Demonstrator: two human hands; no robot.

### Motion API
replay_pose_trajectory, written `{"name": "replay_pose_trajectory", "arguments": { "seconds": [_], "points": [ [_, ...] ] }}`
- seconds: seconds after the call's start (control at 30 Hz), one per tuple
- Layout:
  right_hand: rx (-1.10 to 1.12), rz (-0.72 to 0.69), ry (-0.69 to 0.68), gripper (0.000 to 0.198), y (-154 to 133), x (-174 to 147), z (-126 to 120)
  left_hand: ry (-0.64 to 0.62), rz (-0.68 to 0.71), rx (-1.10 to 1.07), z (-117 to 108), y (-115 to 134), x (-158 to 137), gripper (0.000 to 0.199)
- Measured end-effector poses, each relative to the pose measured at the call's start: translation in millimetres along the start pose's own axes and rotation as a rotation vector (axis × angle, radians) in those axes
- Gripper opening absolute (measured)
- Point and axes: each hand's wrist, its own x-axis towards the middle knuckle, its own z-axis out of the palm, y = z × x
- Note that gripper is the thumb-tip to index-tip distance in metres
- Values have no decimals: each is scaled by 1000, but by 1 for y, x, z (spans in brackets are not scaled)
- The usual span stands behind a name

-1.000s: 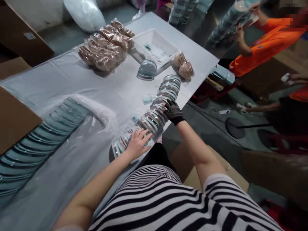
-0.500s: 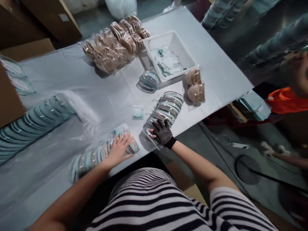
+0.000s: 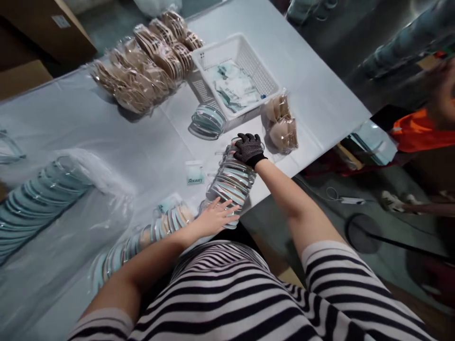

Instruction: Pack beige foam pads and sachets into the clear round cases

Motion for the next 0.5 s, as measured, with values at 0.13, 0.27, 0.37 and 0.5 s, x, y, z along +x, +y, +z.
{"name": "replay_pose_trajectory", "arguments": {
  "seconds": [0.13, 0.27, 0.37, 0.5],
  "points": [
    [40, -121, -42, 48, -15, -8, -1, -19, 17, -43, -3, 10, 9, 62],
    [234, -153, -45, 49, -15, -16, -5, 16, 50, -259, -15, 24, 7, 48],
    [424, 144, -47, 48, -1, -19, -2, 170, -70, -452, -40, 10, 17, 41],
    [692, 350, -124, 43, 21, -19, 15, 472, -347, -417, -79, -52, 88, 44]
  ]
}}
